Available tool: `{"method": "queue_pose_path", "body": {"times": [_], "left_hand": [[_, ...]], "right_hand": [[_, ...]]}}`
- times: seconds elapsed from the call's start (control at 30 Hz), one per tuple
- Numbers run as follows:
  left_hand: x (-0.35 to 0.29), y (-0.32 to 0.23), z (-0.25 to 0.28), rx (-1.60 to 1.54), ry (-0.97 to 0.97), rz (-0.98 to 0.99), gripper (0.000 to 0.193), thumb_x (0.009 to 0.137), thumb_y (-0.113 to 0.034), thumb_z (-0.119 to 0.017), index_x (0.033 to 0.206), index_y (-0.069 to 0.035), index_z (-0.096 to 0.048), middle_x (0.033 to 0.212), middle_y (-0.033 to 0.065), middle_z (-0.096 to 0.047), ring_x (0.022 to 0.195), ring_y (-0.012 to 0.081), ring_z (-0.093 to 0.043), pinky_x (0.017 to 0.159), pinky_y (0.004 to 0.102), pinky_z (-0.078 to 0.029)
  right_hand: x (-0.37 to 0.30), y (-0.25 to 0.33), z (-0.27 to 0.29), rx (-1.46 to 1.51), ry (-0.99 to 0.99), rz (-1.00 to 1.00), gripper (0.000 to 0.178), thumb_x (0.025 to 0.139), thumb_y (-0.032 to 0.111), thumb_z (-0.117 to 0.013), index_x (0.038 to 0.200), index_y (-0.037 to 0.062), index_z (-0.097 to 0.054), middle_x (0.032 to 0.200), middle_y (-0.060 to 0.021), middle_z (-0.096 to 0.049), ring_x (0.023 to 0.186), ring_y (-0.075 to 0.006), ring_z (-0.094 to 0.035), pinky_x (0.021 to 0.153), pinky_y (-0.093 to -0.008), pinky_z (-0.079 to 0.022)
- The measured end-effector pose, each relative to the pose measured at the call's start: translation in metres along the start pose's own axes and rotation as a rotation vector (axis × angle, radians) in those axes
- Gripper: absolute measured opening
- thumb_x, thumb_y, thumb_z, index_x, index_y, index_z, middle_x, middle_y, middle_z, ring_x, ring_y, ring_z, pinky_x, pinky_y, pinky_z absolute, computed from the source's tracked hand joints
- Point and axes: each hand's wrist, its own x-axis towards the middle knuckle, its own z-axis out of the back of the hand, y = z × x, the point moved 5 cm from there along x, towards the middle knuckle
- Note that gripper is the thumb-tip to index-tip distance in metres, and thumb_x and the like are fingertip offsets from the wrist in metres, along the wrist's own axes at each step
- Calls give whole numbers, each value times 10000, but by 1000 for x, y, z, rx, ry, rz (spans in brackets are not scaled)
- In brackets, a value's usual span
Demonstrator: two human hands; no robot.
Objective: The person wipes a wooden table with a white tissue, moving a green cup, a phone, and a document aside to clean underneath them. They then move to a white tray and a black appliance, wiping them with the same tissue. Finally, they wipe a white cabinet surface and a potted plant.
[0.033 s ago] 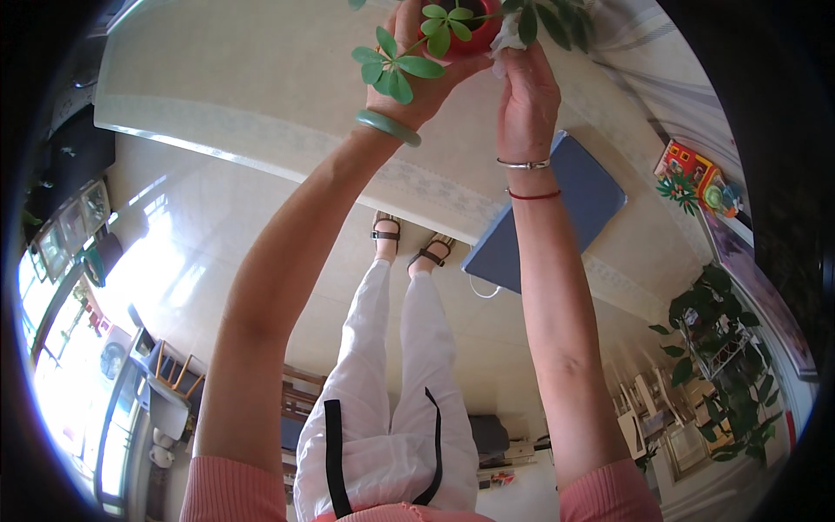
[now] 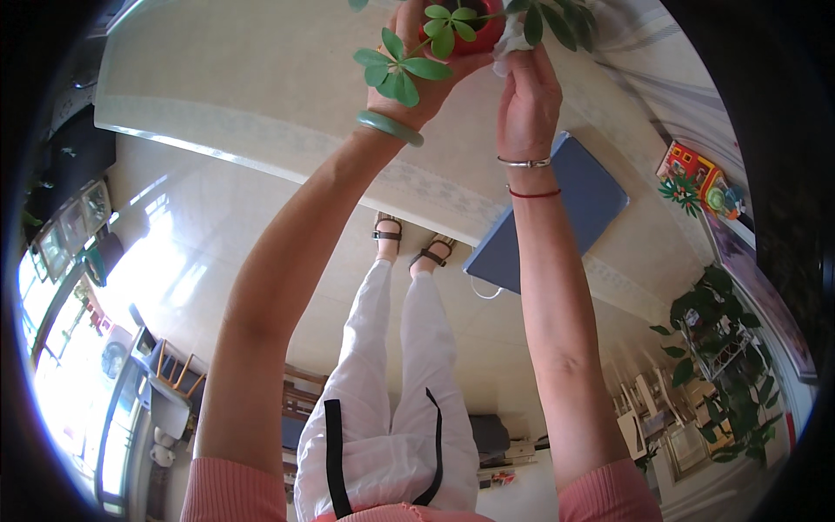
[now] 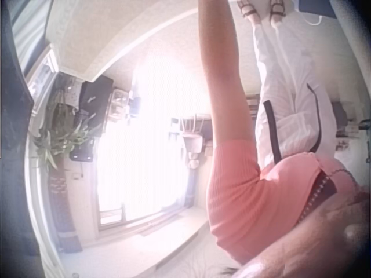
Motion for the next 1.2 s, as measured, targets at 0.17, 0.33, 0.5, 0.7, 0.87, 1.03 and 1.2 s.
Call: {"method": "queue_pose_path", "body": {"times": [0.17, 0.33, 0.5, 0.7, 0.87, 1.03, 1.2], "left_hand": [[7, 1, 2, -190, 29, -29, 963, 666, -140, -937, 1470, -20, -419, 1322, 177, -603, 1208, 322, -593, 1018, 428, -493], [7, -3, -8, -166, 22, -72, 949, 670, -132, -933, 1463, -19, -425, 1329, 180, -599, 1211, 325, -592, 1022, 426, -494], [4, 1, -1, -206, 69, 49, 1002, 677, -148, -933, 1502, -16, -380, 1359, 191, -575, 1225, 351, -581, 1036, 436, -487], [-3, 7, -10, -120, -20, -25, 1061, 678, -158, -934, 1544, -24, -336, 1402, 203, -539, 1262, 364, -556, 1042, 451, -481], [-4, 9, -4, -104, -34, -55, 1082, 664, -179, -945, 1548, -37, -337, 1367, 220, -567, 1229, 391, -576, 1011, 467, -497], [0, 7, -6, -107, -55, -137, 1100, 657, -201, -947, 1557, -46, -333, 1333, 226, -587, 1191, 403, -591, 986, 473, -506], [-4, 16, -7, -20, 22, -66, 1099, 679, -270, -933, 1566, -37, -327, 1405, 208, -531, 1260, 395, -517, 1059, 478, -447]], "right_hand": [[28, -15, 8, 149, 73, -33, 363, 1000, 71, -527, 1347, -20, -583, 1176, -17, -639, 1075, -101, -556, 967, -278, -429], [86, -40, 51, -218, 151, 159, 423, 1047, 285, -512, 1356, 0, -557, 1246, -150, -645, 1092, -251, -618, 927, -367, -501], [95, -27, 14, -906, 351, 345, 283, 1035, 193, -529, 1213, 4, -643, 1126, -97, -678, 965, -164, -606, 815, -310, -522], [99, -40, 35, -1007, 240, 467, 315, 1036, 189, -537, 1293, 23, -614, 1183, -84, -664, 1011, -177, -617, 849, -328, -534], [50, -34, 0, -136, -51, -71, 185, 1035, 199, -554, 1115, 57, -642, 1062, 19, -622, 1000, -73, -547, 886, -267, -446], [3, -31, 6, -185, -126, -124, 393, 1057, 320, -521, 1255, -3, -623, 1117, -46, -673, 1013, -135, -605, 886, -288, -484], [-27, -26, -8, -91, -159, -12, 297, 1031, 216, -577, 1195, -25, -637, 1131, -72, -670, 1026, -136, -617, 937, -301, -516]]}}
